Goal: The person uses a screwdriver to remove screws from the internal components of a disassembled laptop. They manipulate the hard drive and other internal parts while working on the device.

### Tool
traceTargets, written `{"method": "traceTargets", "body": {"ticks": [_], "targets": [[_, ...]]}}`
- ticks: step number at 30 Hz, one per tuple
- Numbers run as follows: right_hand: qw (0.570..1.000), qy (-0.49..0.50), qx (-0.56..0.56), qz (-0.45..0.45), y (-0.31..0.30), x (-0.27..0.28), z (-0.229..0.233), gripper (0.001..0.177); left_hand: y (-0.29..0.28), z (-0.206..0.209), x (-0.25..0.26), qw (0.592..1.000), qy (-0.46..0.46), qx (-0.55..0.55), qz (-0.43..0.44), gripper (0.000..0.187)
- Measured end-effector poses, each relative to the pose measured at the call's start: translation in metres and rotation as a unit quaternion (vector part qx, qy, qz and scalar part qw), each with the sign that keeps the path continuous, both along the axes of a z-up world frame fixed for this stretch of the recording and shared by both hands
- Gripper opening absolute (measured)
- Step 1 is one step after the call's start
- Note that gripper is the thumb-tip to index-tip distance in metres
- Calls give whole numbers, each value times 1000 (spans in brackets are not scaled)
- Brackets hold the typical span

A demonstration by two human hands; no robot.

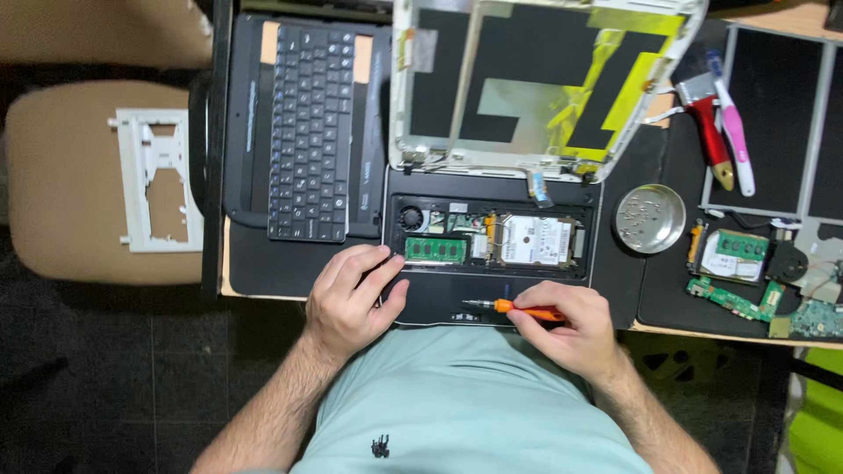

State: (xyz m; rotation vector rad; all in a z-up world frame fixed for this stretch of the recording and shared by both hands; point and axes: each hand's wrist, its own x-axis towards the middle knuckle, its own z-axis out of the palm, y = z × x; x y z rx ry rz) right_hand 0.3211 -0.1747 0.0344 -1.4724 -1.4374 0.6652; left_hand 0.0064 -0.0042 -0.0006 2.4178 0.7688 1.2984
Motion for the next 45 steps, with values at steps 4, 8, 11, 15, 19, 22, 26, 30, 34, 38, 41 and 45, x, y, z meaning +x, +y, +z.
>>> {"method": "traceTargets", "body": {"ticks": [4,8,11,15,19,22,26,30,34,38,41,45], "targets": [[1000,7,15,-5,3,-6,9,11,-2,4,2,1000,-2,-3,-8,19],[999,30,37,-13,0,-12,10,6,-1,13,1,999,5,-29,-22,15],[998,51,35,-29,-9,-18,11,6,-3,18,0,998,16,-52,-36,14],[992,106,48,-50,-19,-14,-1,10,1,22,4,997,37,-68,-23,8],[990,97,6,-99,-37,5,-3,26,-12,47,25,991,67,-115,19,17],[983,136,40,-116,-44,25,-8,30,-19,46,29,985,48,-163,40,22],[958,152,95,-222,-44,57,-18,28,-26,45,31,979,47,-183,72,20],[934,110,199,-275,-33,92,-25,45,-29,46,33,972,52,-204,105,25],[932,35,216,-288,-28,117,-32,40,-29,47,37,963,31,-243,108,23],[925,5,196,-326,-21,119,-21,37,-29,46,39,965,50,-221,129,16],[935,-20,176,-309,-15,122,-12,28,-27,46,40,966,46,-224,123,15],[941,-52,140,-303,3,110,0,23,-21,45,37,969,32,-225,99,13]]}}
